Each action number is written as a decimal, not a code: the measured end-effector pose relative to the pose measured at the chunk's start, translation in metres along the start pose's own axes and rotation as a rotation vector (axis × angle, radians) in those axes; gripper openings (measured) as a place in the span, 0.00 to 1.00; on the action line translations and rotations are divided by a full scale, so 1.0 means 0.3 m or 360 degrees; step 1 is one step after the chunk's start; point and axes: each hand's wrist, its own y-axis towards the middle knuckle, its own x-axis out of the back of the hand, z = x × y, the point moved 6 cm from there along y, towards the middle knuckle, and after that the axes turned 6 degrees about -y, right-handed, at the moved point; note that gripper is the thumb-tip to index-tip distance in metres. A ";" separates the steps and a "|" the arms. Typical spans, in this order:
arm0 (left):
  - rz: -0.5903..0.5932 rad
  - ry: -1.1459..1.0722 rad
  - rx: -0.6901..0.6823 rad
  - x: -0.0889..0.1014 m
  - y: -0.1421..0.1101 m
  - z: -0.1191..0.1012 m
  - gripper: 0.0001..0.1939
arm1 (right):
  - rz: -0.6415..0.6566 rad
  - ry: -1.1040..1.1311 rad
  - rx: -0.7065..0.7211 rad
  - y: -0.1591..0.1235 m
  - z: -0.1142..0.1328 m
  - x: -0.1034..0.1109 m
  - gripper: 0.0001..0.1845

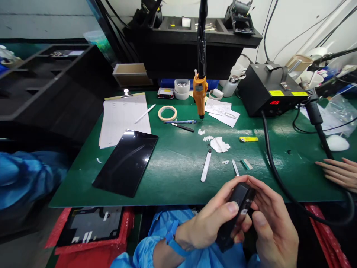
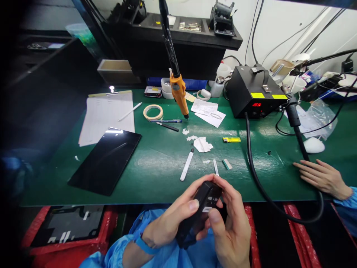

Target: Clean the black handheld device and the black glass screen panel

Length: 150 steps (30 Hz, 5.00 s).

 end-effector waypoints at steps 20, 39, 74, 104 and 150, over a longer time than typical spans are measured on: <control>-0.0111 -0.0200 -0.0149 0.082 -0.030 -0.082 0.38 | -0.0748 0.0021 -0.0281 -0.047 -0.033 0.079 0.23; -0.1275 -0.0467 -0.0390 0.114 0.010 -0.095 0.36 | 0.0292 0.0057 0.0151 0.018 0.016 -0.084 0.10; -0.1082 -0.0418 -0.0250 0.124 0.032 -0.127 0.40 | 0.0357 0.0618 -0.0605 0.025 -0.059 -0.144 0.20; -0.0926 -0.0360 -0.0509 0.112 0.063 -0.123 0.48 | 0.0286 0.0704 -0.0679 -0.040 -0.065 -0.164 0.20; -0.0943 -0.0146 -0.0564 0.099 0.059 -0.188 0.38 | 0.0459 0.0876 -0.1033 -0.091 -0.172 -0.226 0.32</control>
